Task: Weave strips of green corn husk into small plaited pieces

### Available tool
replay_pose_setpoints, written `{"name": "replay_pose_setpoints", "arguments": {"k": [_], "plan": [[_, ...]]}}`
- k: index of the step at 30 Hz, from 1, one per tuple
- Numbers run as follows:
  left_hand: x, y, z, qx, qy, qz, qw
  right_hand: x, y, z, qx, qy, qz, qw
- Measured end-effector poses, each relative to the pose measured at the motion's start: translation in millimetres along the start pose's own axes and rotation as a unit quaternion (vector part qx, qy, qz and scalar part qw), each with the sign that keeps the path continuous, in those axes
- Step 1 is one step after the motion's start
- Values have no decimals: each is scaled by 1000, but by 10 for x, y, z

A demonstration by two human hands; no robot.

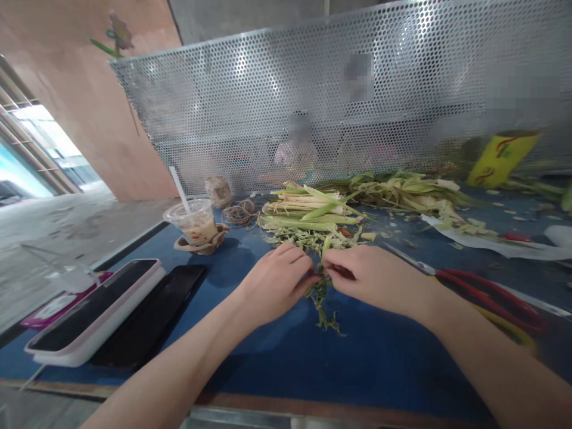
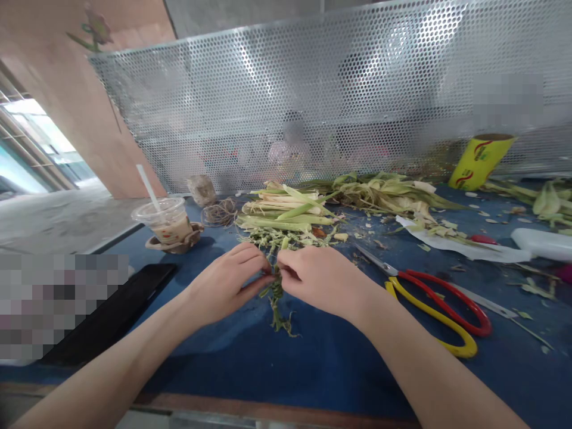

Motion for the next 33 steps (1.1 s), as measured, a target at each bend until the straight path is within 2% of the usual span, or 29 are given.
{"name": "replay_pose_setpoints", "arguments": {"k": [4, 7, 11, 15, 20, 26, 33], "plan": [[39, -28, -17, 55, -11, -2, 998, 25, 2, 7, -1, -12, 30, 999], [55, -41, -20, 61, -7, -15, 998, 48, 33, -3, 0, -30, 65, 997], [71, -63, -8, 72, -3, -34, 997, 40, 72, -8, -47, -55, 61, 996], [96, -73, 7, 112, 28, -73, 991, 20, 109, -11, -92, -55, 66, 992], [109, -77, -5, 173, 74, -111, 976, 17, 191, -50, -116, -52, 56, 990], [115, -53, -13, 199, 127, -186, 954, -22, 258, -54, -121, -65, 10, 990], [99, -19, -4, 203, 157, -207, 944, -46, 288, -55, -126, -75, -18, 989]]}}
Point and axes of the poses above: each hand's wrist, its own z-axis away from the middle knuckle, its own x-axis out of the palm, y = z × x, the point moved 1 cm from there along -z, towards the middle knuckle, and after that the axes turned 14 degrees about -z, right-handed, at the moved point
